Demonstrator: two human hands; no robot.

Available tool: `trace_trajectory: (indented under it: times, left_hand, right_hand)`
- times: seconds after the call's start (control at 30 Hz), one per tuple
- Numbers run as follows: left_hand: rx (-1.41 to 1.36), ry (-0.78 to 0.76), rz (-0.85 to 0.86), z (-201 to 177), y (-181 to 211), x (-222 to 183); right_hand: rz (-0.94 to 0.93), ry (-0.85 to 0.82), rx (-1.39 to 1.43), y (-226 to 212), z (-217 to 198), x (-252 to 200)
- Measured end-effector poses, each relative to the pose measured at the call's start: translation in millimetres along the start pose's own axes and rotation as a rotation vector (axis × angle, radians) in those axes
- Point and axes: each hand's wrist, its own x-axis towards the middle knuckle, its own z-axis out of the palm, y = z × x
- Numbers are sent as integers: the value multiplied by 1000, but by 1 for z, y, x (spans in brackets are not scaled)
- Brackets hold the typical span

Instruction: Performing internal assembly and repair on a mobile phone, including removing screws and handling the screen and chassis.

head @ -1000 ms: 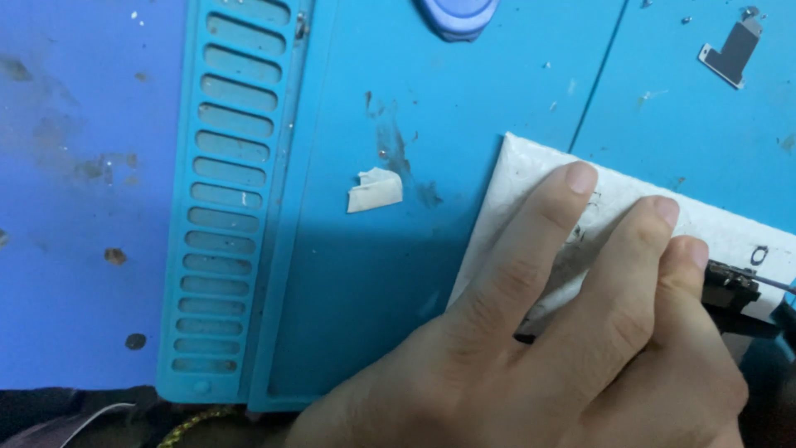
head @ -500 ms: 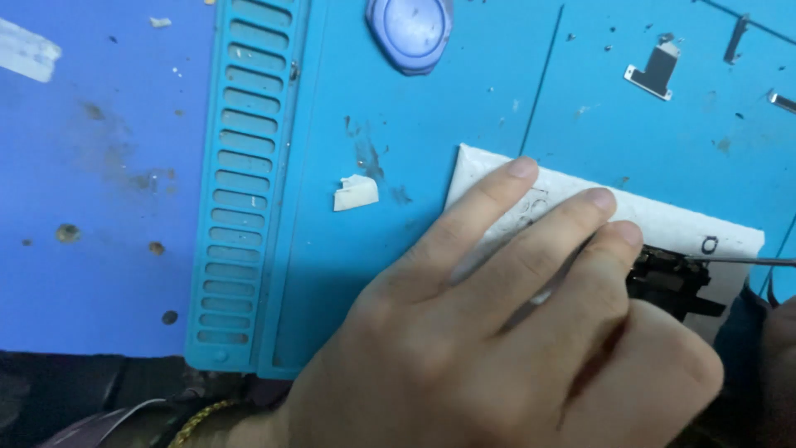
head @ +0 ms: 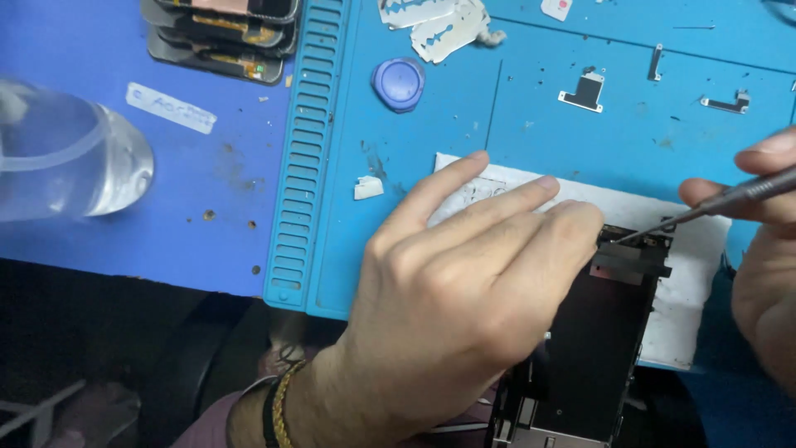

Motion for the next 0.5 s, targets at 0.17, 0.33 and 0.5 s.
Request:
trace_trajectory:
  times: [0.17, 0.33, 0.5]
  left_hand:
    - [50, -48, 36, -4, 5, 5]
    - [48, -57, 47, -1, 5, 4]
    - [58, -3, 60, 2, 3, 1]
  right_hand:
    - [7, 52, 104, -36, 16, 16]
    - [117, 67, 126, -61, 19, 26]
    - [14, 0, 95, -57, 16, 17]
